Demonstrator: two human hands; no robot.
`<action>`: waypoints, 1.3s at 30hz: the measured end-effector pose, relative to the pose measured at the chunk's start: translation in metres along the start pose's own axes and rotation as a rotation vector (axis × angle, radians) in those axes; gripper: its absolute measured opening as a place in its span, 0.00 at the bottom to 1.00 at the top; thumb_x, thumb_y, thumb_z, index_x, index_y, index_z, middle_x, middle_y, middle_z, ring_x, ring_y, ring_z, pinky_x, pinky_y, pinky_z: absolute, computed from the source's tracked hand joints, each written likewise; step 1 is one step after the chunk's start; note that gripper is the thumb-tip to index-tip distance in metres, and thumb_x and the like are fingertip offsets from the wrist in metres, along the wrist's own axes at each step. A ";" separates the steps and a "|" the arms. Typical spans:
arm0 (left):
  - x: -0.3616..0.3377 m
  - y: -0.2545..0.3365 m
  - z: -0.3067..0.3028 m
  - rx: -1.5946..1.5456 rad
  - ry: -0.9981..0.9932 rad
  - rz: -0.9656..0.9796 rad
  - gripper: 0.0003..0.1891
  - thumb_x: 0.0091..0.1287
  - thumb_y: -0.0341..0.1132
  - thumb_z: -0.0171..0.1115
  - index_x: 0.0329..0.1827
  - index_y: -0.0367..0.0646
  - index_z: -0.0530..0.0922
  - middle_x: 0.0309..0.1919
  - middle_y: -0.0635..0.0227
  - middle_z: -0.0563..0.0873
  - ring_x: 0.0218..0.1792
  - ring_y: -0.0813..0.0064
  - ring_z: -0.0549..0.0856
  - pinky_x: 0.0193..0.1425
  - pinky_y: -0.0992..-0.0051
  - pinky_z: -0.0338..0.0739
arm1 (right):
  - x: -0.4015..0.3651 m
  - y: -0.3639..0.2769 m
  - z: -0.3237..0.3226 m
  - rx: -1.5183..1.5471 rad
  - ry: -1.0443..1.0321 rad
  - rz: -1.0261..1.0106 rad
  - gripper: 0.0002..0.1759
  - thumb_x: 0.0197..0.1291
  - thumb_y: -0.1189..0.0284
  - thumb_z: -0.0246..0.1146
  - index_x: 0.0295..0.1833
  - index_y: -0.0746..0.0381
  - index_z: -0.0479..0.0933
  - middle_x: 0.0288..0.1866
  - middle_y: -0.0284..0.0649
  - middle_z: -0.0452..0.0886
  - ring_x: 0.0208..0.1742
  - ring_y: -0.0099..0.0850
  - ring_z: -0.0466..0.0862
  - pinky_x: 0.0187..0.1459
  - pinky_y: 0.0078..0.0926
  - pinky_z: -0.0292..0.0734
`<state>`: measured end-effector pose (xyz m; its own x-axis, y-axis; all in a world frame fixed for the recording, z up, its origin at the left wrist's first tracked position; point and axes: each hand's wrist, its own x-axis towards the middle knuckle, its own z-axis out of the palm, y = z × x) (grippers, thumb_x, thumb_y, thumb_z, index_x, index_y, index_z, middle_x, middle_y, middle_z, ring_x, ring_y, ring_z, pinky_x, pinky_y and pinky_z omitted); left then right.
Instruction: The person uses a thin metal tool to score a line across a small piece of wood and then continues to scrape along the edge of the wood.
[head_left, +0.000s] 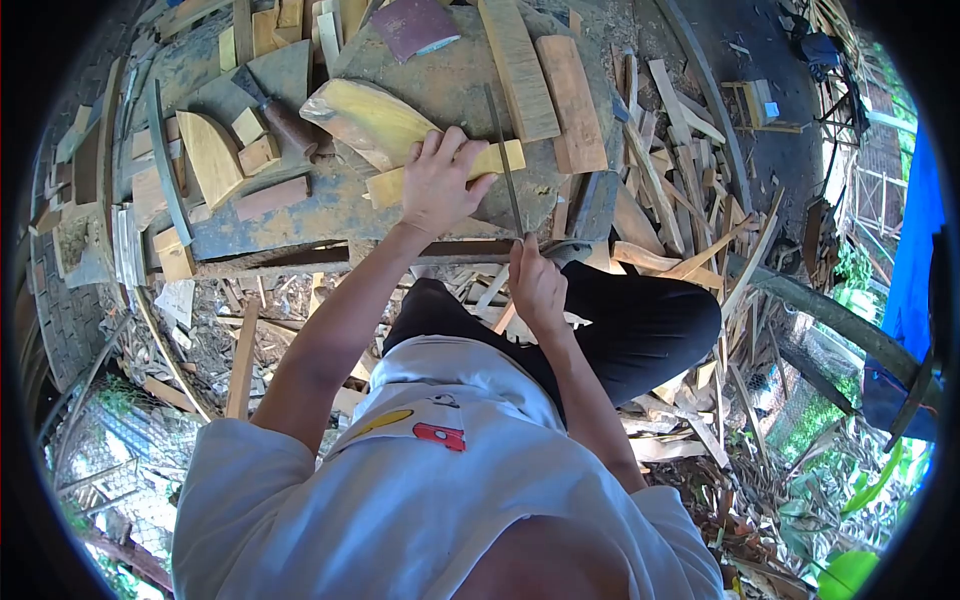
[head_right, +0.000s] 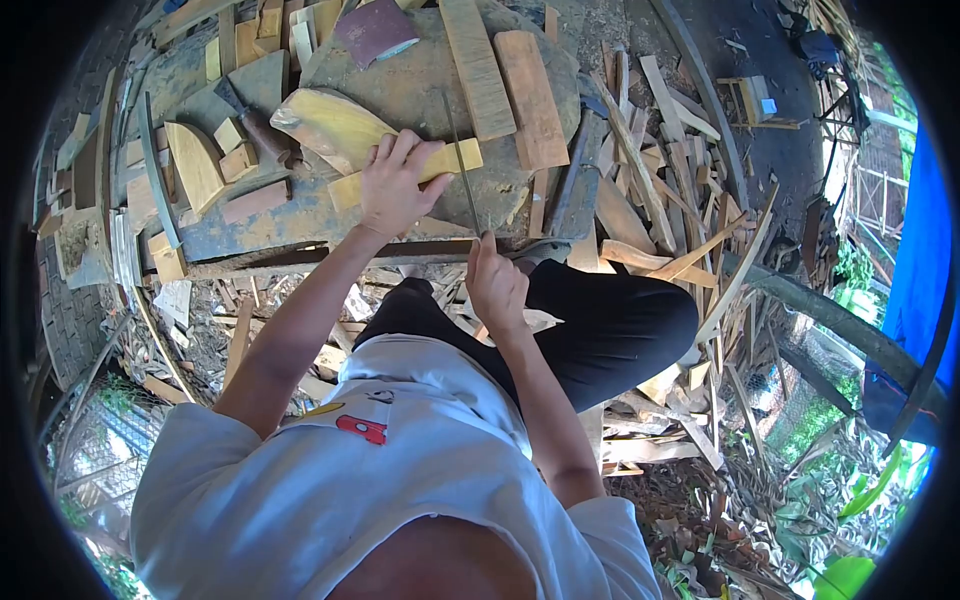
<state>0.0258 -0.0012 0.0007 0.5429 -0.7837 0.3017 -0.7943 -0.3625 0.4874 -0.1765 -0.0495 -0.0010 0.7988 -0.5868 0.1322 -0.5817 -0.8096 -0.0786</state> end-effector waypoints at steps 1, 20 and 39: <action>0.000 0.000 0.000 -0.001 0.001 0.012 0.23 0.52 0.44 0.74 0.50 0.51 0.81 0.41 0.71 0.75 0.46 0.66 0.76 0.49 0.65 0.71 | -0.002 -0.001 0.001 -0.080 0.160 -0.078 0.15 0.68 0.65 0.58 0.52 0.65 0.76 0.21 0.48 0.83 0.20 0.45 0.85 0.21 0.42 0.80; -0.002 -0.001 0.006 0.012 0.008 0.016 0.22 0.53 0.47 0.72 0.49 0.52 0.80 0.42 0.70 0.74 0.45 0.66 0.76 0.48 0.64 0.72 | 0.062 -0.001 0.036 -0.184 0.326 -0.153 0.15 0.66 0.62 0.63 0.51 0.61 0.78 0.14 0.33 0.67 0.12 0.32 0.72 0.14 0.33 0.68; -0.001 0.001 0.004 0.012 0.007 0.003 0.21 0.54 0.47 0.72 0.49 0.51 0.80 0.42 0.70 0.74 0.46 0.66 0.75 0.48 0.64 0.71 | 0.058 -0.005 0.019 -0.049 0.335 -0.151 0.14 0.67 0.65 0.62 0.50 0.64 0.77 0.14 0.41 0.76 0.14 0.40 0.80 0.17 0.39 0.75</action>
<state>0.0231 -0.0025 -0.0024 0.5422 -0.7814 0.3088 -0.7991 -0.3660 0.4770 -0.1248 -0.0796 -0.0114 0.7869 -0.4168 0.4551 -0.4738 -0.8805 0.0128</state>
